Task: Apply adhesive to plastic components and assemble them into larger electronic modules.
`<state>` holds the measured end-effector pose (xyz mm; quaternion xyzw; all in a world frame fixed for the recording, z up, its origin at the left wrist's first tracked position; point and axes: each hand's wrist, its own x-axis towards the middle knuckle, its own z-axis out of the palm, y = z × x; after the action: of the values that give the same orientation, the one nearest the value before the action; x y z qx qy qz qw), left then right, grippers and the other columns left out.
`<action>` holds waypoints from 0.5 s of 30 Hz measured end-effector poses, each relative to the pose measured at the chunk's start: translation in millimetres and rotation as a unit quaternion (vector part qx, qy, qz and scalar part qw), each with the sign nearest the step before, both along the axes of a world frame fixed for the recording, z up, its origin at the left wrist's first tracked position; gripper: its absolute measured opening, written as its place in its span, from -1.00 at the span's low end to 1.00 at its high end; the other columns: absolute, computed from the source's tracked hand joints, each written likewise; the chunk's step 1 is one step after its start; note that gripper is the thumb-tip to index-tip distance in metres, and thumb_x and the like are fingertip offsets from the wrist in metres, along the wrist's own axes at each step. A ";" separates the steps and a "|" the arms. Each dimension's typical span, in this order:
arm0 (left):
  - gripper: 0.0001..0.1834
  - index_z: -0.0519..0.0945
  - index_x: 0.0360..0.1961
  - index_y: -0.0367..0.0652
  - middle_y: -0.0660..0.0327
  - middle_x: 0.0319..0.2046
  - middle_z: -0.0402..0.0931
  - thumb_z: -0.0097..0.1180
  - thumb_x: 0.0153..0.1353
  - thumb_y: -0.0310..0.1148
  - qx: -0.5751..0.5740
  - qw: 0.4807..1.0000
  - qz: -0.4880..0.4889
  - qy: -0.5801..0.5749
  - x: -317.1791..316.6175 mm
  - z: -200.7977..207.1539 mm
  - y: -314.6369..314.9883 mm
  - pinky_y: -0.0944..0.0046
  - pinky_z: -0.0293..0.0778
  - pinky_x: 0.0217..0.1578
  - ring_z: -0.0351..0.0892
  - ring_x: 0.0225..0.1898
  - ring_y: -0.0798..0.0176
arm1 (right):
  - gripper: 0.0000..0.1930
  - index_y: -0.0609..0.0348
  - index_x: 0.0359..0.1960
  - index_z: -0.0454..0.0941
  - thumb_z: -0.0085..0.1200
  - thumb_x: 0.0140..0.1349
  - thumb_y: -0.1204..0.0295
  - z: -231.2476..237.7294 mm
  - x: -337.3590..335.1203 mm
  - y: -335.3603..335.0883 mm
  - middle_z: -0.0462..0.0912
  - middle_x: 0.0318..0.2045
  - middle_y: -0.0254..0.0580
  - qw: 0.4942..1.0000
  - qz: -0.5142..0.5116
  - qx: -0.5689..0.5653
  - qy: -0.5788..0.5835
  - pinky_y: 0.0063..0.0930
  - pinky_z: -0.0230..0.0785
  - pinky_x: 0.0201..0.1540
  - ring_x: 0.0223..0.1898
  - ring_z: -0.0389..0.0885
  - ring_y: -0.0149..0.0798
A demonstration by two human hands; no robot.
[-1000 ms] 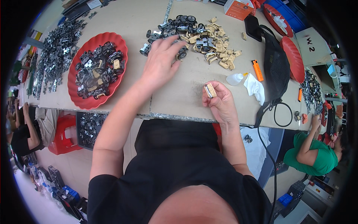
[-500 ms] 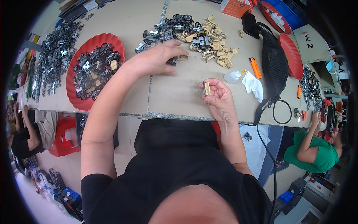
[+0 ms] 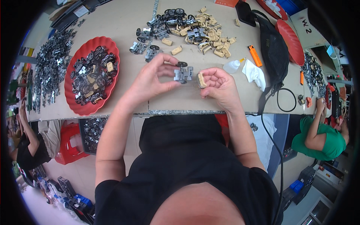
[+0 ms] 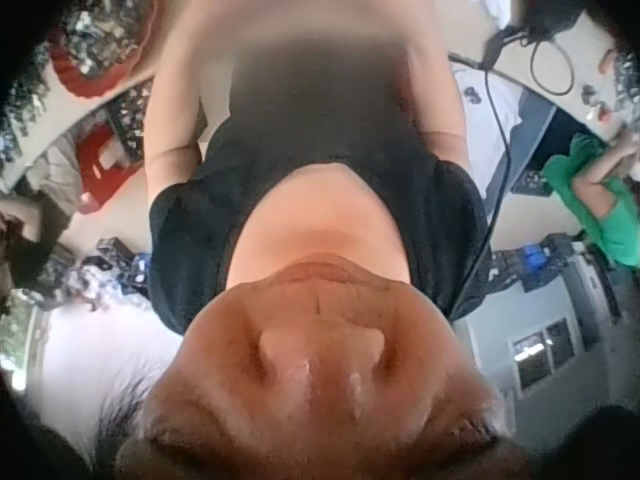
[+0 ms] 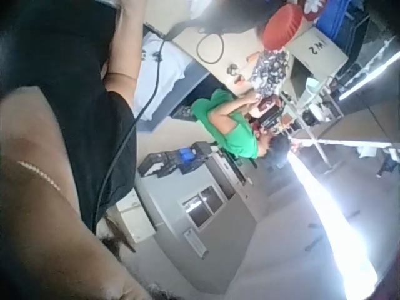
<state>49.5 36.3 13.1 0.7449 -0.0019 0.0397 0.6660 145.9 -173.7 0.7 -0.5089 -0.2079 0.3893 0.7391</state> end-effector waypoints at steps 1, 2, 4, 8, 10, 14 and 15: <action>-0.45 0.30 -0.10 -0.24 0.11 -0.03 0.32 0.26 -0.13 -0.68 -0.085 0.996 0.005 0.034 -6.1 -3.2 -7.2 0.33 0.44 -0.05 0.43 -0.06 0.30 | -0.58 0.37 -0.14 0.39 0.24 -0.09 0.66 3.5 -1.0 1.8 0.52 -0.40 -0.21 1.000 0.018 -0.014 -0.012 -0.62 0.49 -0.38 -0.44 0.57 -0.44; -0.46 0.30 -0.10 -0.24 0.11 -0.03 0.31 0.26 -0.13 -0.68 -0.085 0.996 0.024 0.032 -9.4 -7.4 -13.4 0.33 0.45 -0.07 0.43 -0.06 0.30 | -0.57 0.37 -0.14 0.39 0.25 -0.10 0.66 4.5 -0.8 3.3 0.51 -0.41 -0.22 0.999 0.036 -0.031 -0.027 -0.62 0.49 -0.36 -0.42 0.58 -0.43; -0.47 0.30 -0.12 -0.25 0.11 -0.03 0.30 0.26 -0.13 -0.68 -0.084 0.994 0.064 0.029 -14.2 -16.5 -22.9 0.35 0.47 -0.10 0.44 -0.06 0.30 | -0.53 0.36 -0.14 0.39 0.29 -0.16 0.66 -4.4 0.8 4.6 0.54 -0.36 -0.22 0.998 0.043 -0.032 -0.018 -0.63 0.49 -0.30 -0.39 0.58 -0.45; -0.55 0.33 -0.19 -0.24 0.14 -0.07 0.35 0.24 -0.10 -0.67 -0.008 0.998 0.064 -0.022 -17.6 -14.4 -31.7 0.39 0.51 -0.22 0.48 -0.15 0.32 | -0.52 0.34 -0.15 0.39 0.30 -0.17 0.67 -12.9 3.5 6.2 0.56 -0.33 -0.21 0.998 0.062 -0.025 -0.001 -0.60 0.49 -0.23 -0.31 0.58 -0.43; -0.56 0.34 -0.16 -0.25 0.15 -0.06 0.35 0.22 -0.07 -0.67 -0.138 0.989 0.051 -0.019 -19.0 -14.9 -36.1 0.39 0.50 -0.20 0.48 -0.15 0.33 | -0.57 0.33 -0.17 0.40 0.28 -0.14 0.67 -10.3 3.0 6.6 0.55 -0.31 -0.22 0.997 0.075 -0.018 0.012 -0.60 0.48 -0.20 -0.31 0.58 -0.44; -0.57 0.36 -0.07 -0.27 0.15 -0.09 0.36 0.17 0.00 -0.67 -0.284 0.958 0.041 -0.010 -20.3 -25.8 -36.3 0.40 0.48 -0.16 0.47 -0.16 0.35 | -0.59 0.32 -0.18 0.41 0.27 -0.12 0.68 -9.1 4.1 7.3 0.55 -0.30 -0.23 0.997 0.078 -0.007 0.004 -0.61 0.47 -0.19 -0.30 0.58 -0.44; -0.56 0.37 -0.05 -0.28 0.15 -0.09 0.37 0.16 0.01 -0.67 -0.291 0.956 0.043 0.005 -21.2 -27.5 -35.9 0.40 0.48 -0.15 0.47 -0.16 0.36 | -0.57 0.32 -0.18 0.41 0.28 -0.14 0.68 -9.8 4.3 7.3 0.56 -0.30 -0.21 0.997 0.080 -0.015 0.006 -0.60 0.48 -0.20 -0.30 0.59 -0.44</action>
<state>28.3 0.5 -14.3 0.5182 0.0452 0.0640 0.8517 150.2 -166.3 -9.1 -0.4994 -0.2375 0.4530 0.6993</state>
